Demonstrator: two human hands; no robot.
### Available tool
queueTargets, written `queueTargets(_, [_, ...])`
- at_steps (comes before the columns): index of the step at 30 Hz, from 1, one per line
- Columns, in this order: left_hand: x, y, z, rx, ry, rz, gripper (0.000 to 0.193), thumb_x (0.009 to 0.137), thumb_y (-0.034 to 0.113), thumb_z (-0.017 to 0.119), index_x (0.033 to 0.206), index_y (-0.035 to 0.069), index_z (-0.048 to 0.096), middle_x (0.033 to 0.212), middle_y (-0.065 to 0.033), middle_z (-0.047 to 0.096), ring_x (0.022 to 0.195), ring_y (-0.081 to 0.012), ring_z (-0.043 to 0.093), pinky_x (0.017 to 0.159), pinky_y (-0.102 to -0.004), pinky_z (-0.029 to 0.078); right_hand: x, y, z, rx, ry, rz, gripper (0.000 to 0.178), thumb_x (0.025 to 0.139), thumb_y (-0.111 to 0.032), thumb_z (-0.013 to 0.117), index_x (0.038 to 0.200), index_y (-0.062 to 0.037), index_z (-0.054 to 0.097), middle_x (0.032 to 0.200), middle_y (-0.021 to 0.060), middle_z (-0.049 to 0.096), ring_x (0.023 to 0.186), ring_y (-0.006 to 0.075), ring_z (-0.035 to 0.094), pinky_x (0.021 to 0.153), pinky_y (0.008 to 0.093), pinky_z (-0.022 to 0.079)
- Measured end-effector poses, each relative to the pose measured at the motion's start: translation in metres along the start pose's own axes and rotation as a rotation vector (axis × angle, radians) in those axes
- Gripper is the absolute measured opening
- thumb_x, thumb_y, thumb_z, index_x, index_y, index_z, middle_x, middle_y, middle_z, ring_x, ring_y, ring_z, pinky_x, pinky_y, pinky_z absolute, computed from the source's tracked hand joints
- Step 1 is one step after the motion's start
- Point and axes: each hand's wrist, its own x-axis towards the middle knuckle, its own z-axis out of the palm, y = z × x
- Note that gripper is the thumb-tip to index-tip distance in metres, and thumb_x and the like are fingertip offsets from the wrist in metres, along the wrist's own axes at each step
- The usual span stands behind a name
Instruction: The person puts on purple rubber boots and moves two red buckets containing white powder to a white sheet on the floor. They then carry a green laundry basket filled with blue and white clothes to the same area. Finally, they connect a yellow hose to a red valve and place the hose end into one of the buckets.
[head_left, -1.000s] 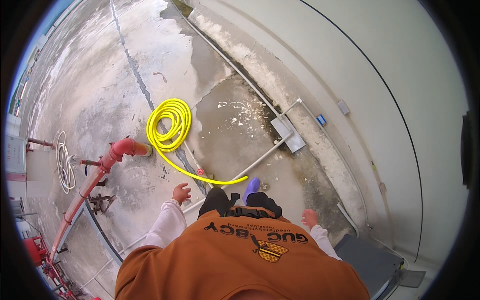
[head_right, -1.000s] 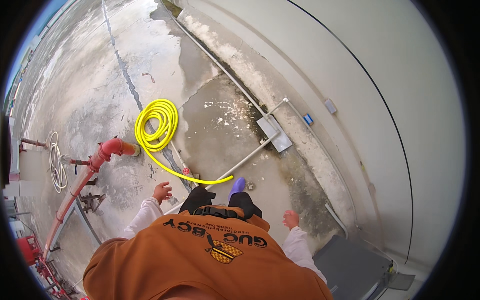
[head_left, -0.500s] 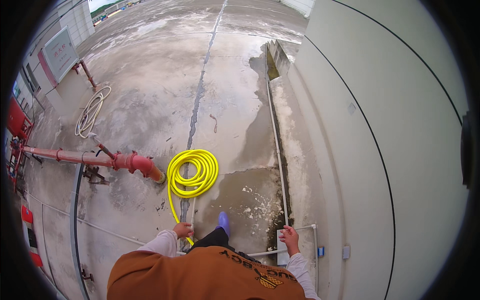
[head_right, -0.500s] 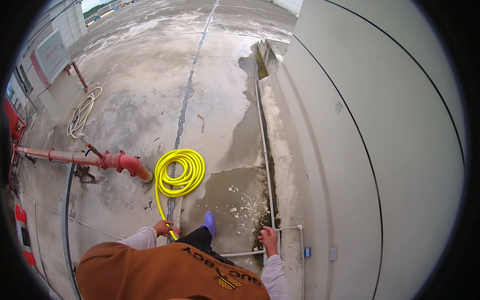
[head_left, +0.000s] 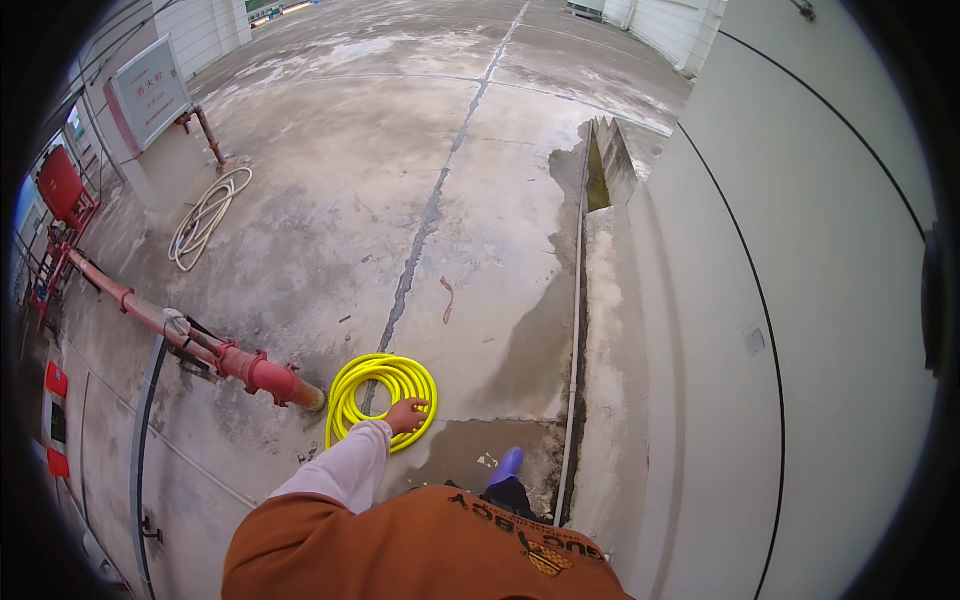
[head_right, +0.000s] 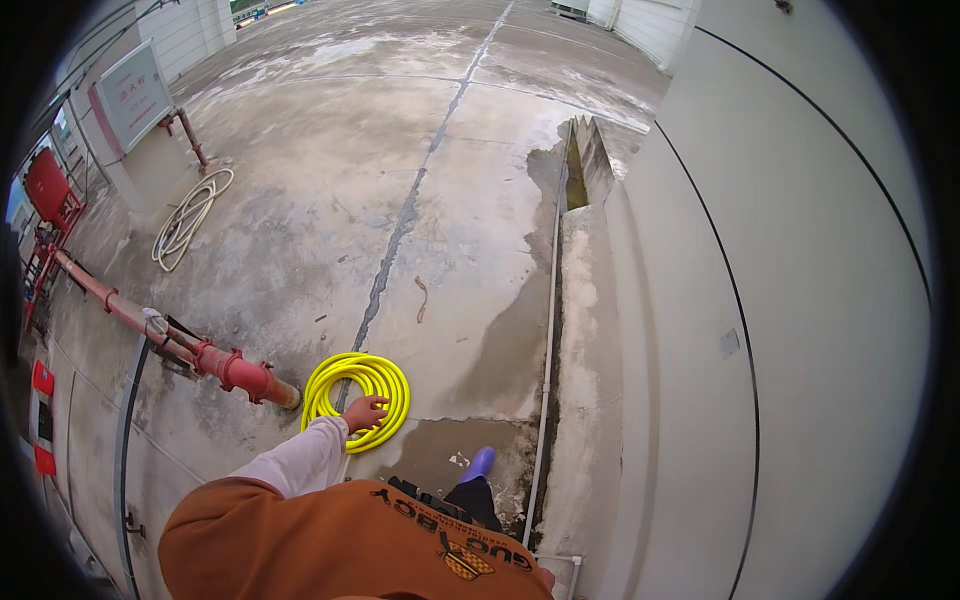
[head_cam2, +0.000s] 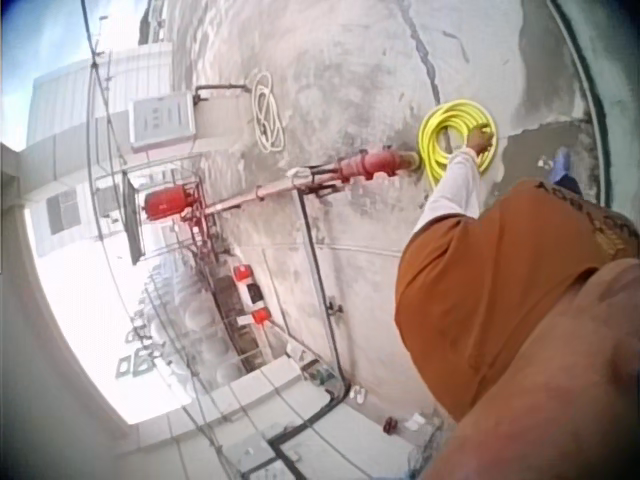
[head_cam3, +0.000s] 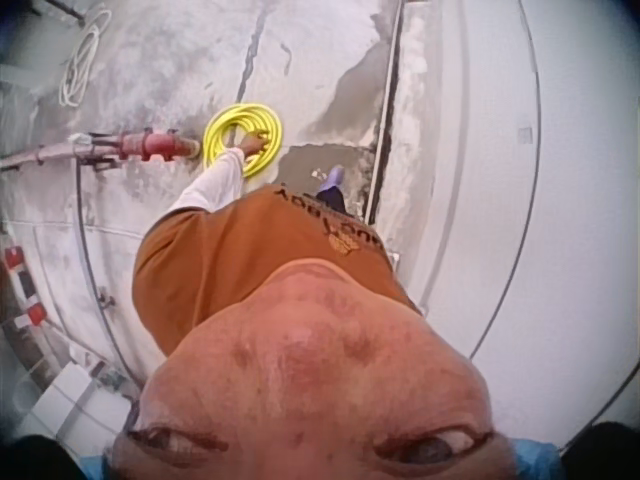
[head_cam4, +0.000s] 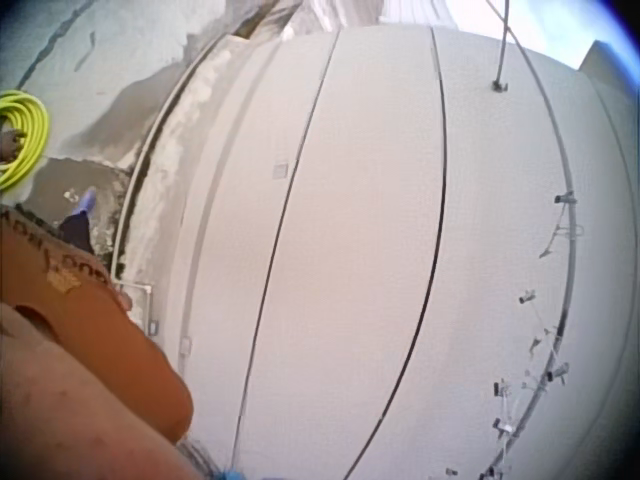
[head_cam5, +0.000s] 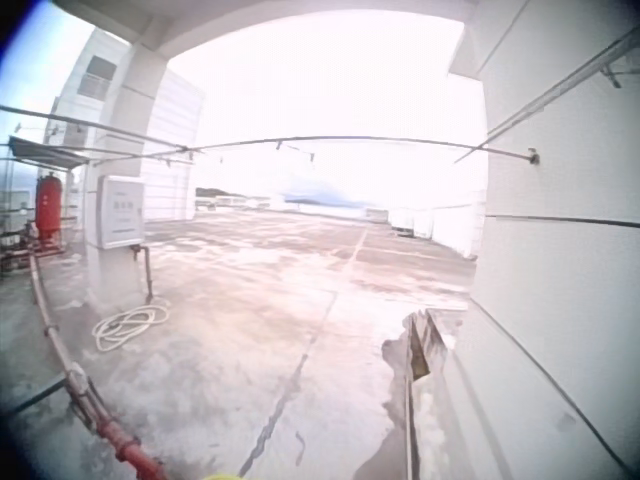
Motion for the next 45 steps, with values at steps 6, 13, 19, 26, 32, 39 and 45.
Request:
queueTargets(6, [0.032,-0.026,0.003,-0.197,0.154,-0.353,0.045,0.077,0.013,0.062,0.120,0.010,0.051,0.081,-0.0106,0.063,0.062,-0.0181,0.061,0.049,-0.0296,0.048,0.108,-0.287,-0.155,0.380,-0.140,0.125,0.026,0.077,-0.010,0.056,0.102,-0.0045,0.059,0.077,0.0096,0.063,0.056,0.0205,0.060,0.047,0.0319,0.049])
queueTargets(13, [0.097,-0.017,-0.010,-0.399,0.189,-0.425,0.043,0.077,0.009,0.062,0.119,0.012,0.052,0.073,-0.0091,0.060,0.058,-0.0179,0.060,0.048,-0.0294,0.048,0.269,-0.637,-0.324,0.355,0.029,-0.480,0.027,0.077,-0.010,0.057,0.102,-0.0032,0.058,0.077,0.0091,0.062,0.055,0.0141,0.058,0.048,0.0261,0.048])
queueTargets(19, [0.201,-0.045,-0.078,0.205,0.135,-0.200,0.036,0.075,0.025,0.062,0.110,0.015,0.059,0.110,-0.0090,0.058,0.091,-0.0236,0.059,0.075,-0.0367,0.049,0.303,-0.818,-0.321,0.530,-0.140,-0.564,0.026,0.081,-0.012,0.057,0.105,-0.0038,0.055,0.084,0.0065,0.061,0.058,0.0113,0.057,0.049,0.0239,0.046])
queueTargets(26, [0.388,0.129,-0.218,-0.088,0.274,-0.214,0.039,0.071,0.013,0.064,0.110,0.011,0.058,0.095,-0.0065,0.062,0.080,-0.0177,0.061,0.063,-0.0311,0.050,0.337,-0.794,-0.300,0.299,-0.308,-0.129,0.031,0.075,-0.006,0.061,0.106,-0.0027,0.057,0.079,0.0096,0.062,0.062,0.0166,0.059,0.053,0.0293,0.050])
queueTargets(32, [0.500,0.317,-0.271,-0.460,0.434,-0.064,0.044,0.076,0.011,0.059,0.119,0.007,0.050,0.078,-0.0043,0.059,0.059,-0.0137,0.058,0.047,-0.0273,0.047,0.527,-0.702,-0.300,-0.247,-0.126,-0.297,0.026,0.074,-0.008,0.061,0.101,-0.0054,0.060,0.073,0.0101,0.063,0.058,0.0207,0.062,0.046,0.0328,0.049])
queueTargets(39, [0.564,0.309,-0.272,-0.542,0.388,-0.419,0.041,0.078,0.011,0.061,0.118,0.007,0.050,0.085,-0.0061,0.059,0.063,-0.0155,0.059,0.050,-0.0297,0.048,0.648,-1.088,-0.369,-0.223,-0.131,-0.226,0.023,0.074,-0.012,0.058,0.096,-0.0053,0.062,0.070,0.0096,0.063,0.054,0.0202,0.061,0.047,0.0319,0.049])
queueTargets(45, [0.599,0.296,-0.318,-0.596,0.454,-0.523,0.046,0.078,0.007,0.059,0.122,0.008,0.047,0.084,-0.0111,0.060,0.062,-0.0204,0.059,0.048,-0.0315,0.047,0.667,-1.503,-0.342,0.196,-0.273,-0.782,0.027,0.079,-0.012,0.056,0.105,-0.0047,0.057,0.081,0.0045,0.060,0.061,0.0120,0.057,0.051,0.0255,0.046])
